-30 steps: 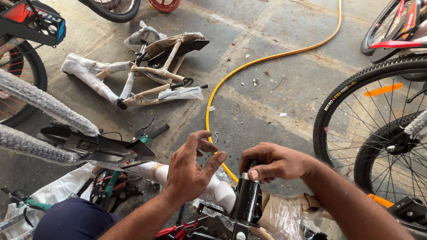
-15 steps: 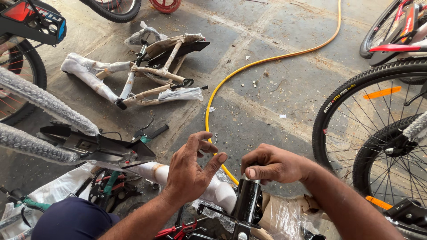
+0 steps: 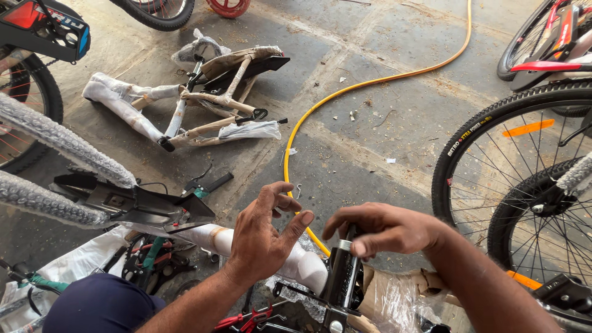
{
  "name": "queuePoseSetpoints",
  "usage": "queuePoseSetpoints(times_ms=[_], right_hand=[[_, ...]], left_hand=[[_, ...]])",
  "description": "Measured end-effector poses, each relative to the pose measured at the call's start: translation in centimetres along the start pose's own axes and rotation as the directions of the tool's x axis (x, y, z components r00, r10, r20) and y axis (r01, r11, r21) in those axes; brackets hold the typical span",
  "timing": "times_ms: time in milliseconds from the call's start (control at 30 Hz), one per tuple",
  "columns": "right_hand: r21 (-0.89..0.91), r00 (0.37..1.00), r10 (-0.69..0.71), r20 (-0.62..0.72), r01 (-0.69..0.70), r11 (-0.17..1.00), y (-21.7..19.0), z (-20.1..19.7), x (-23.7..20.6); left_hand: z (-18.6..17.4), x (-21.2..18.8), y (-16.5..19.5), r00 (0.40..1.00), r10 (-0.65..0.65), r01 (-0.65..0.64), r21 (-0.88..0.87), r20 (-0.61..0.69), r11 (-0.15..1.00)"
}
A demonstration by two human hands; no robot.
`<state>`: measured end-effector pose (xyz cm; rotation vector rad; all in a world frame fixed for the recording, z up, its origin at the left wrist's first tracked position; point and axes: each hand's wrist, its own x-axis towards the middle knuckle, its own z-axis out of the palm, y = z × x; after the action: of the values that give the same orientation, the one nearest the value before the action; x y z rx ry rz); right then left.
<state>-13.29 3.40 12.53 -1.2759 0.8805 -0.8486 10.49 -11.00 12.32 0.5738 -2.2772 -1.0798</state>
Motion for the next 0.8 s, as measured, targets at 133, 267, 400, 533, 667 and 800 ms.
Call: queuePoseSetpoints(times_ms=[133, 267, 400, 533, 667, 800], right_hand=[[0.099, 0.995, 0.102, -0.011, -0.1, 0.99, -0.46, 0.06, -0.1], [0.08, 0.983, 0.178, -0.046, -0.174, 0.982, -0.69, 0.27, 0.14], [0.073, 0.996, 0.076, -0.054, -0.072, 0.995, -0.98, 0.43, 0.08], [0.058, 1.0, 0.008, -0.009, -0.008, 0.998, -0.74, 0.42, 0.38], [0.007, 0.996, 0.073, -0.043, -0.073, 0.997, -0.48, 0.18, 0.27], [0.013, 0.994, 0.093, -0.065, -0.092, 0.996, -0.59, 0.19, -0.02]], left_hand=[[-0.03, 0.06, 0.07, 1.0, -0.028, 0.028, 0.007, 0.004, 1.0], [-0.11, 0.05, 0.09, 1.0, -0.019, 0.019, -0.002, -0.002, 1.0], [-0.12, -0.07, 0.01, 1.0, -0.014, 0.014, -0.01, -0.001, 1.0], [-0.1, -0.02, -0.01, 1.0, -0.016, 0.016, -0.023, 0.008, 1.0], [-0.29, 0.23, 0.02, 1.0, -0.023, 0.023, -0.03, 0.002, 0.999], [-0.27, 0.46, 0.34, 1.0, -0.031, 0.031, -0.052, -0.003, 0.998]])
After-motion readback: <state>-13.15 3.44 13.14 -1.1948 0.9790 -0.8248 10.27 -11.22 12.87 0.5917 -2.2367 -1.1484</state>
